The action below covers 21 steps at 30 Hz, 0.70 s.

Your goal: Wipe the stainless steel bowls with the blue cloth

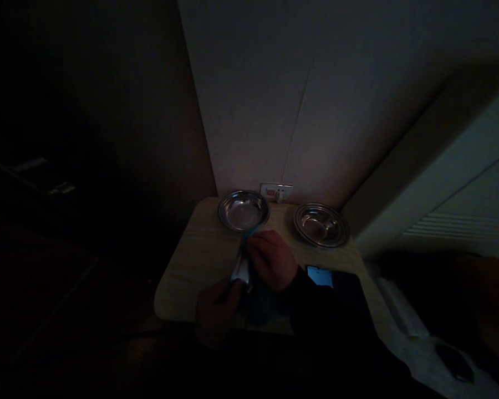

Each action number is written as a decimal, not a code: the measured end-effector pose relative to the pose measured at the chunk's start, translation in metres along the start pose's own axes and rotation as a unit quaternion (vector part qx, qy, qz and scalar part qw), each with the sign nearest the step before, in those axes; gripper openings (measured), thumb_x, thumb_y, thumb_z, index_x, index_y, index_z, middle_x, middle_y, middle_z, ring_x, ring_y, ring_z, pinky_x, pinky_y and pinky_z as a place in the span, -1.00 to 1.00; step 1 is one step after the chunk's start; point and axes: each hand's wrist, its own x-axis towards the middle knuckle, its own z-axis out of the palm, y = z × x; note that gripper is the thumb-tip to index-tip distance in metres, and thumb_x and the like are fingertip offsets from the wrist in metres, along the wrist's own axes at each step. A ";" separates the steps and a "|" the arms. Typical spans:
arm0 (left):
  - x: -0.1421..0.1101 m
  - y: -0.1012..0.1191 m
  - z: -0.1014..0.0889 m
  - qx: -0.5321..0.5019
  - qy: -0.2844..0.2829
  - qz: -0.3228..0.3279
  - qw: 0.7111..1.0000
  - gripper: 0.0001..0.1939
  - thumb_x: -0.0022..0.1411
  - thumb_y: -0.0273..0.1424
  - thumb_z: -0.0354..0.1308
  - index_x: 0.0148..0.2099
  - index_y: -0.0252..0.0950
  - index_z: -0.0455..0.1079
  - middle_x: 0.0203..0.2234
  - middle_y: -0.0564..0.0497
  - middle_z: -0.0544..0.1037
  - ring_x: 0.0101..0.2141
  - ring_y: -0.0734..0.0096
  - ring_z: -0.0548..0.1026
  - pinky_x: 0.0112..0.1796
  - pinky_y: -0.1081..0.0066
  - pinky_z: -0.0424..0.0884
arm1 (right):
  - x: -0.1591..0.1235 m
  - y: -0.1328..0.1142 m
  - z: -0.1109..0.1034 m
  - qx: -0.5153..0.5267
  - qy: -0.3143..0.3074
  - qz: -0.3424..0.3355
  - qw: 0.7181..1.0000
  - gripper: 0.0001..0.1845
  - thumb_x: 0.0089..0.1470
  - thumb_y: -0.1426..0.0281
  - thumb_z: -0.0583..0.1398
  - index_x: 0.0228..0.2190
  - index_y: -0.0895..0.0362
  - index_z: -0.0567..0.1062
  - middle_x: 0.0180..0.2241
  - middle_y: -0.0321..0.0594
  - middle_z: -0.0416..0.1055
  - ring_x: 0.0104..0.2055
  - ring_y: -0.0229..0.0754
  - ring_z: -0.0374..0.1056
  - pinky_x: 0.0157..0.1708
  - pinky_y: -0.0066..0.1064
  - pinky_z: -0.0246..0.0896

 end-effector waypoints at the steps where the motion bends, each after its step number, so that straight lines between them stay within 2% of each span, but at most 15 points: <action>1: -0.001 0.000 0.001 -0.003 0.003 -0.003 1.000 -0.62 0.09 -0.18 -0.04 -0.53 -0.34 0.41 -0.69 0.04 0.45 -0.62 0.47 0.39 -0.59 0.55 0.29 | -0.001 0.000 0.000 0.002 0.011 0.009 1.000 -0.79 0.09 0.48 0.04 -0.31 0.16 0.46 -0.36 -0.12 0.42 -0.29 -0.16 0.25 -0.29 -0.28 0.24; 5: -0.002 -0.001 0.002 -0.005 0.004 0.003 1.000 -0.63 0.08 -0.18 -0.04 -0.52 -0.33 0.43 -0.71 0.05 0.45 -0.63 0.46 0.39 -0.61 0.55 0.28 | -0.003 0.001 -0.001 0.042 -0.025 -0.035 0.998 -0.82 0.07 0.46 0.07 -0.32 0.12 0.47 -0.35 -0.17 0.42 -0.29 -0.18 0.25 -0.29 -0.31 0.24; 9: -0.003 -0.004 0.003 0.002 0.002 0.022 1.000 -0.61 0.09 -0.17 -0.05 -0.52 -0.33 0.43 -0.71 0.05 0.45 -0.63 0.46 0.40 -0.62 0.56 0.27 | -0.004 0.003 0.000 0.013 0.009 0.046 0.999 -0.81 0.07 0.48 0.05 -0.32 0.16 0.46 -0.36 -0.13 0.40 -0.28 -0.16 0.26 -0.26 -0.28 0.24; 12: -0.003 -0.004 0.002 0.012 0.014 0.017 1.000 -0.65 0.10 -0.22 -0.05 -0.52 -0.33 0.42 -0.68 0.05 0.47 -0.61 0.47 0.41 -0.61 0.58 0.27 | -0.004 0.000 0.001 0.055 -0.018 0.019 0.998 -0.82 0.06 0.47 0.07 -0.30 0.13 0.45 -0.31 -0.16 0.40 -0.23 -0.16 0.25 -0.25 -0.31 0.23; 13: -0.003 -0.004 0.001 0.021 0.019 0.017 0.999 -0.65 0.10 -0.22 -0.04 -0.53 -0.33 0.41 -0.69 0.05 0.46 -0.61 0.48 0.40 -0.61 0.58 0.26 | -0.004 -0.002 0.001 0.058 -0.010 0.014 0.998 -0.84 0.06 0.46 0.08 -0.32 0.13 0.46 -0.34 -0.17 0.40 -0.26 -0.17 0.25 -0.27 -0.32 0.24; 16: -0.002 -0.002 0.000 0.033 0.031 0.014 0.999 -0.64 0.10 -0.21 -0.06 -0.56 -0.33 0.38 -0.72 0.06 0.43 -0.64 0.49 0.38 -0.63 0.58 0.23 | -0.003 -0.005 0.001 0.035 0.006 0.045 0.998 -0.84 0.06 0.48 0.08 -0.36 0.16 0.46 -0.37 -0.15 0.39 -0.28 -0.16 0.25 -0.26 -0.30 0.23; 21: 0.001 0.001 0.001 0.011 0.016 0.000 1.000 -0.66 0.10 -0.23 -0.06 -0.48 -0.34 0.41 -0.70 0.07 0.44 -0.62 0.50 0.38 -0.61 0.58 0.25 | 0.001 -0.006 -0.001 0.054 -0.031 -0.003 0.998 -0.86 0.05 0.46 0.08 -0.37 0.14 0.46 -0.39 -0.18 0.39 -0.29 -0.17 0.24 -0.27 -0.31 0.22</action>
